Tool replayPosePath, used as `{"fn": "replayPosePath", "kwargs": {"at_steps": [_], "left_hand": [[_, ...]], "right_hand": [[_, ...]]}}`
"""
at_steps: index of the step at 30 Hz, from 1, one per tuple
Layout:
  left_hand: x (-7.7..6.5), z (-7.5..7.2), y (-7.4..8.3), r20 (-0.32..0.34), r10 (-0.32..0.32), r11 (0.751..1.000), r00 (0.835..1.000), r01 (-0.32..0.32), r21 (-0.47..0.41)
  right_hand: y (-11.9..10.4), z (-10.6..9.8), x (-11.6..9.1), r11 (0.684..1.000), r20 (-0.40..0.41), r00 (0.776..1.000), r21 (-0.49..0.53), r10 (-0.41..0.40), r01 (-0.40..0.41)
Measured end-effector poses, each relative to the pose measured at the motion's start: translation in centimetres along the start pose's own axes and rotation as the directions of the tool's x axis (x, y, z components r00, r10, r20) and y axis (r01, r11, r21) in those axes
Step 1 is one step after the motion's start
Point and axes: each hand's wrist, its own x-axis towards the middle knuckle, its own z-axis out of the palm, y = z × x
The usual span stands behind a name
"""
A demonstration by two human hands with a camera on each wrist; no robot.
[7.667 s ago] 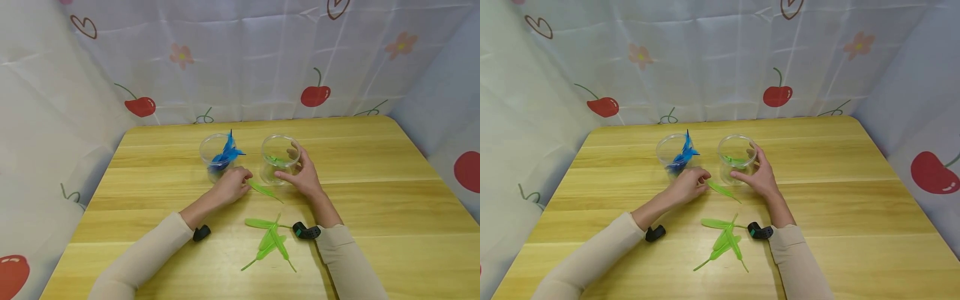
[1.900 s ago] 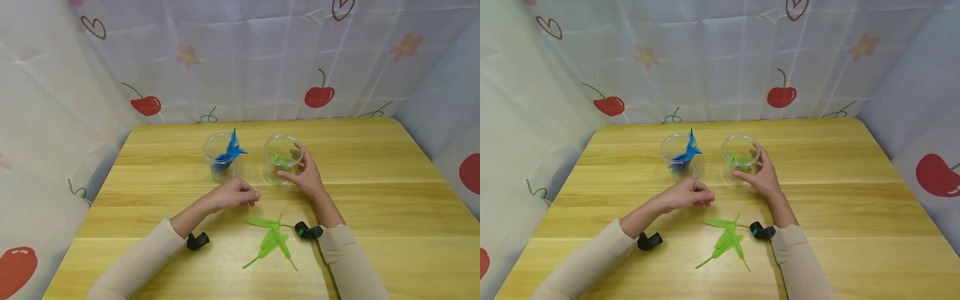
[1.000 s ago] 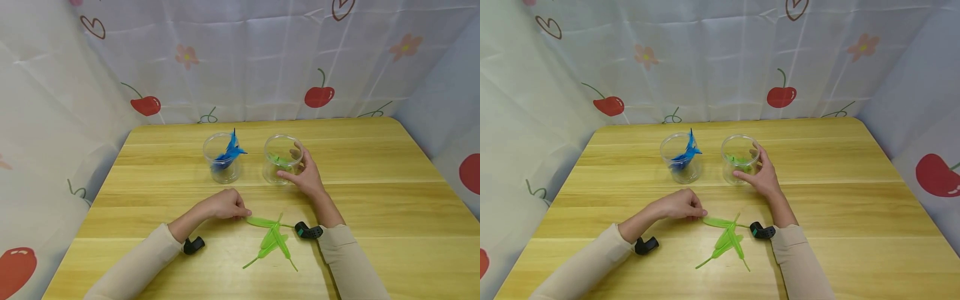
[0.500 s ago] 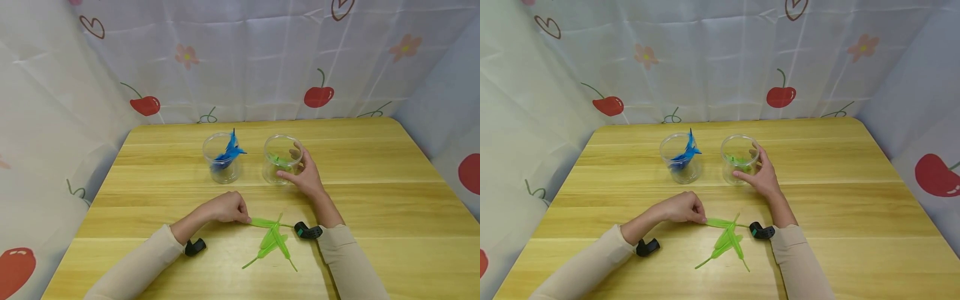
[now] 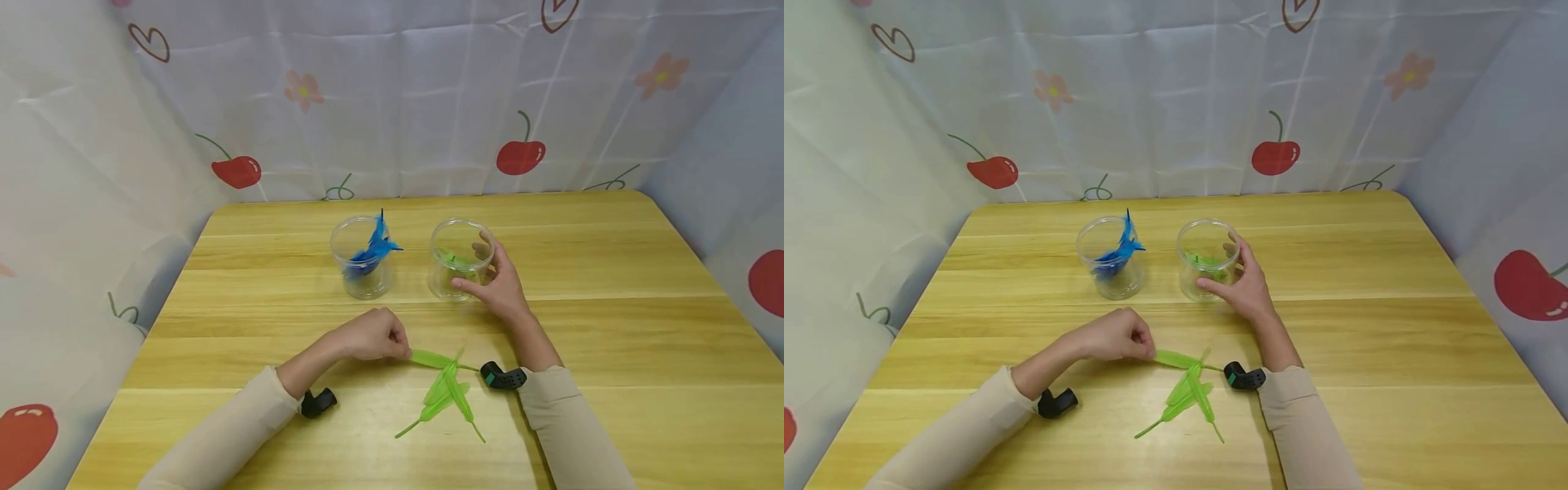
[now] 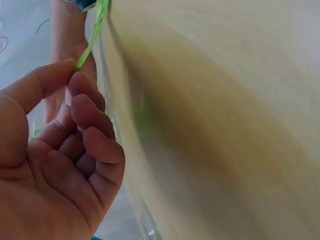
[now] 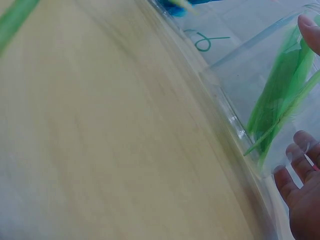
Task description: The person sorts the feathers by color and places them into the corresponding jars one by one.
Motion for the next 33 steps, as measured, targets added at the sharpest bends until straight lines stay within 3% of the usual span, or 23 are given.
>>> {"fn": "replayPosePath", "kwargs": {"at_steps": [19,25,33], "left_hand": [[-1.2,-2.2,1.6,-0.04,0.072,0.983,0.997,-0.077,-0.164],[-1.6,-2.7,2.0,-0.096,0.103,0.973,0.99,-0.121,-0.196],[-2.0,-3.1,2.4,-0.221,0.154,0.942,0.963,-0.211,-0.263]], "right_hand": [[-0.2,-0.1,-0.1,1.0,-0.004,1.0,-0.017,0.013,-0.013],[-0.3,0.0,-0.1,1.0,0.001,1.0,-0.019,0.008,-0.008],[-0.2,0.1,0.0,1.0,0.006,1.0,-0.007,0.008,-0.008]]}}
